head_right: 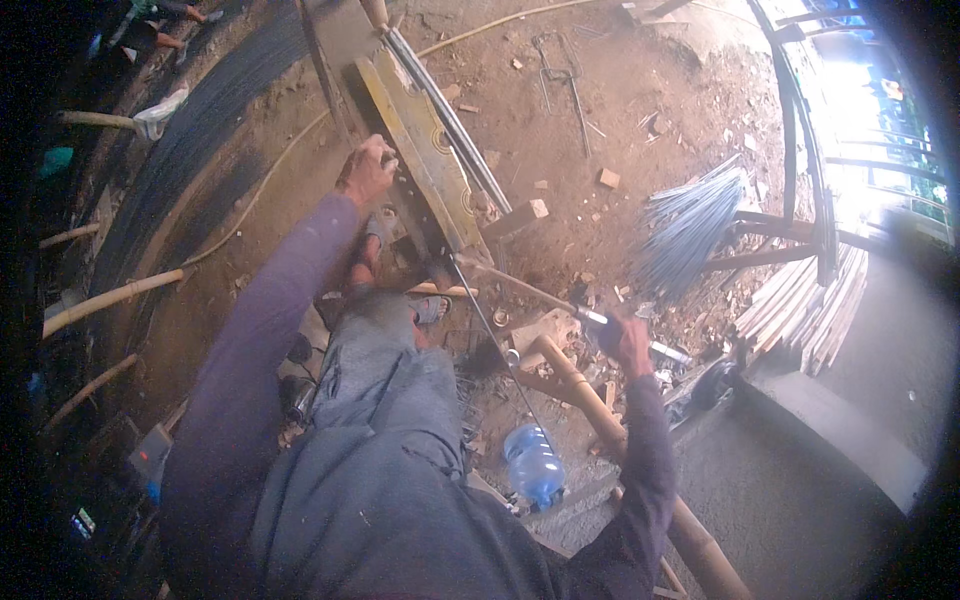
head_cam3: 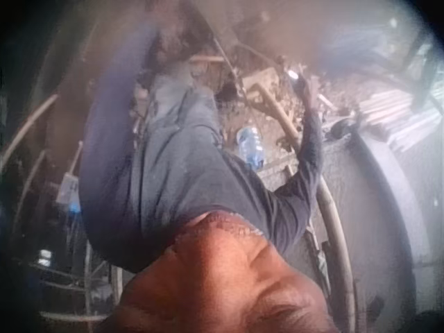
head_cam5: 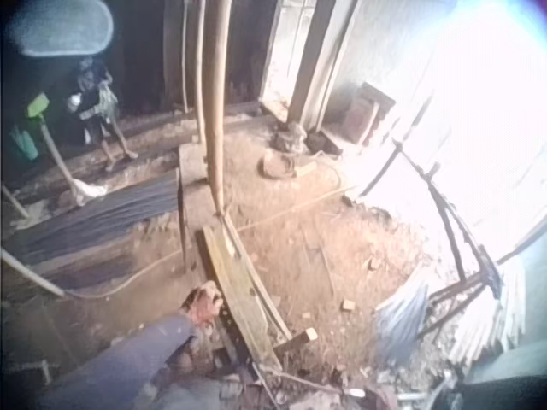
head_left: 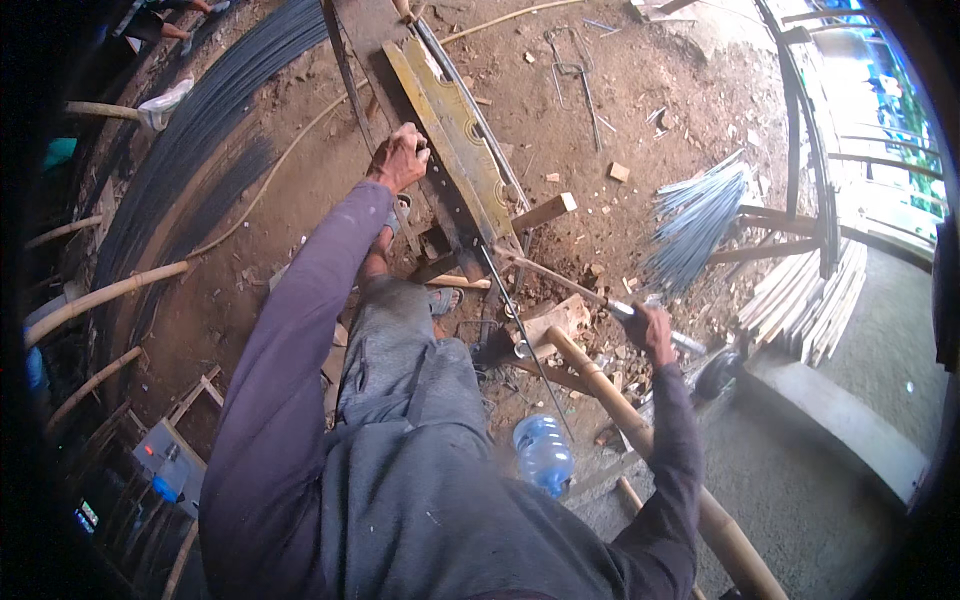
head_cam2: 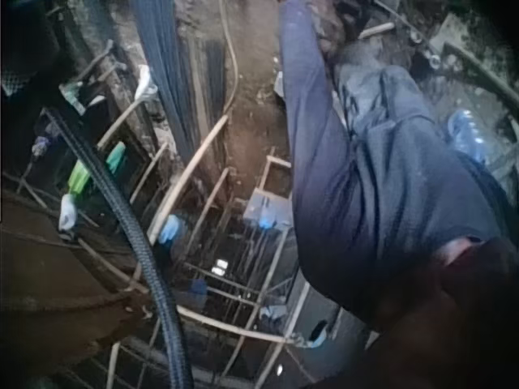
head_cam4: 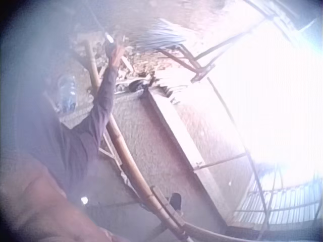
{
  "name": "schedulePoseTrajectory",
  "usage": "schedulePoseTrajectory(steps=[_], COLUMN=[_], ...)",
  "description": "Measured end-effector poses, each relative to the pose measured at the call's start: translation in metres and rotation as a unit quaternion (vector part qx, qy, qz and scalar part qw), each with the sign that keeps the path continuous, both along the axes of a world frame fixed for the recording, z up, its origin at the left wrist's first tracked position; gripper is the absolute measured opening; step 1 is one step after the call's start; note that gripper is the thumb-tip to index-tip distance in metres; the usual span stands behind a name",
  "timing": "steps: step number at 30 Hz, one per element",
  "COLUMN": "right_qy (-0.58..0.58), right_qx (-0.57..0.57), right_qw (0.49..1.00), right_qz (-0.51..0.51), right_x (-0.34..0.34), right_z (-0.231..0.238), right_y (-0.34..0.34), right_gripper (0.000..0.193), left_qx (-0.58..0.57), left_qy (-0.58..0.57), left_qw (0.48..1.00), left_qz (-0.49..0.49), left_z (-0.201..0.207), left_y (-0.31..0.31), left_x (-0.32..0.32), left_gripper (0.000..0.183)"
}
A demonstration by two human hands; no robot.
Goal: The person uses a manual rebar bender to bend steel rods into rectangular shapes. They repeatedly position each rod in the bender, apply force with a lever, and remove the bent piece to place it on the ground. The process continues with multiple rods throughout the clip.
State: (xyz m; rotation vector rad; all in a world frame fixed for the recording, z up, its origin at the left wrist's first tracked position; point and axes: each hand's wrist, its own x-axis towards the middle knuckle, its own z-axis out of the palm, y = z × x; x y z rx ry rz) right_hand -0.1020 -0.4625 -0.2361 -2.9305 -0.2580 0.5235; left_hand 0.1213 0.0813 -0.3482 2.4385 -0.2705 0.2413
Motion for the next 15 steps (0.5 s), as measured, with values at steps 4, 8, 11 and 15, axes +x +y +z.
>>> schedulePoseTrajectory(steps=[4, 8, 11, 15], right_qy=[0.046, 0.023, 0.048, 0.014], right_qx=[-0.015, 0.014, -0.017, 0.031], right_qw=[0.99, 0.986, 0.983, 0.977], right_qz=[0.13, 0.164, 0.176, 0.21], right_x=[0.07, 0.119, 0.147, 0.171], right_z=[-0.019, -0.015, -0.012, -0.015], right_y=[-0.015, -0.01, -0.002, 0.006], right_gripper=[0.031, 0.013, 0.012, 0.018], left_qx=[-0.011, 0.004, 0.015, -0.01], left_qy=[0.029, 0.023, 0.028, 0.037], left_qw=[0.999, 1.0, 0.999, 0.999], left_qz=[0.01, 0.004, 0.017, 0.019], left_z=[0.0, 0.008, 0.01, 0.002], left_y=[-0.001, -0.002, -0.004, -0.003], left_x=[0.0, 0.0, 0.001, 0.0], left_gripper=[0.019, 0.014, 0.014, 0.014])
